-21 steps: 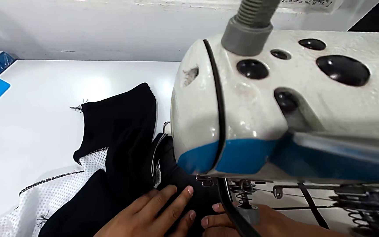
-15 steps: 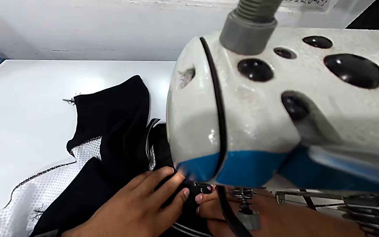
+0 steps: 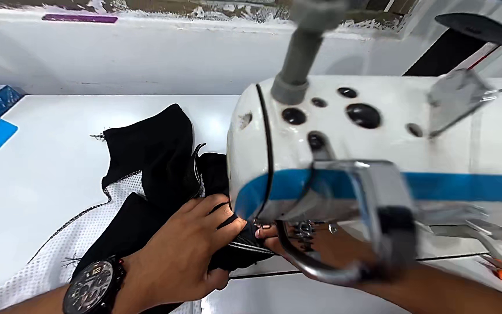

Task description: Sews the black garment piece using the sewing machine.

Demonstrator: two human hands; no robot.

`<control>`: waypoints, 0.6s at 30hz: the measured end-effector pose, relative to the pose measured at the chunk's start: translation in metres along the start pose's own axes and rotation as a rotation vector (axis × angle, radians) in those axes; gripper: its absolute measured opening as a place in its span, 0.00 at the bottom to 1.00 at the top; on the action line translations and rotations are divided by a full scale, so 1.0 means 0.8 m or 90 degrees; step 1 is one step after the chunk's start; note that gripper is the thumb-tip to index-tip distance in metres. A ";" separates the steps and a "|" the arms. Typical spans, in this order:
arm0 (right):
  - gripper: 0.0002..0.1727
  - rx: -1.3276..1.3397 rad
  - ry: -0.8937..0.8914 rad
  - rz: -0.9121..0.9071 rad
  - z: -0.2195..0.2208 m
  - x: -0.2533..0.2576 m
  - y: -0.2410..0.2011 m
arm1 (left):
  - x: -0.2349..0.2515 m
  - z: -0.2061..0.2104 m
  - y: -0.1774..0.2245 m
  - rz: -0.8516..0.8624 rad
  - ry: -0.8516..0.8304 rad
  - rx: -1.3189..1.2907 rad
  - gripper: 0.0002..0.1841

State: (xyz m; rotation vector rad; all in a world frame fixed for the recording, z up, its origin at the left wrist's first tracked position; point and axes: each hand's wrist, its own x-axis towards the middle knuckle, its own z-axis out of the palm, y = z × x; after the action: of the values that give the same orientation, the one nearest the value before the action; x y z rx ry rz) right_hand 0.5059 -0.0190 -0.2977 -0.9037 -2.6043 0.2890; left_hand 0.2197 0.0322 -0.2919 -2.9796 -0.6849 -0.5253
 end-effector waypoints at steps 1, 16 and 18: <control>0.15 -0.004 0.023 -0.017 0.007 -0.002 0.006 | 0.000 0.000 -0.001 -0.002 0.003 -0.003 0.27; 0.16 0.154 -0.026 -0.068 -0.018 -0.074 -0.186 | -0.102 -0.126 0.117 0.082 -0.188 -0.212 0.17; 0.13 0.088 0.038 0.005 -0.071 -0.134 -0.252 | -0.072 -0.198 0.141 0.207 -0.221 -0.173 0.18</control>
State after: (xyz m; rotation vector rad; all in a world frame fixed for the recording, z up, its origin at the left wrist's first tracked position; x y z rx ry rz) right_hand 0.4949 -0.2379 -0.2136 -0.8612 -2.4914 0.4321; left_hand 0.1696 -0.1114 -0.1576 -3.3788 -0.1332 -0.0852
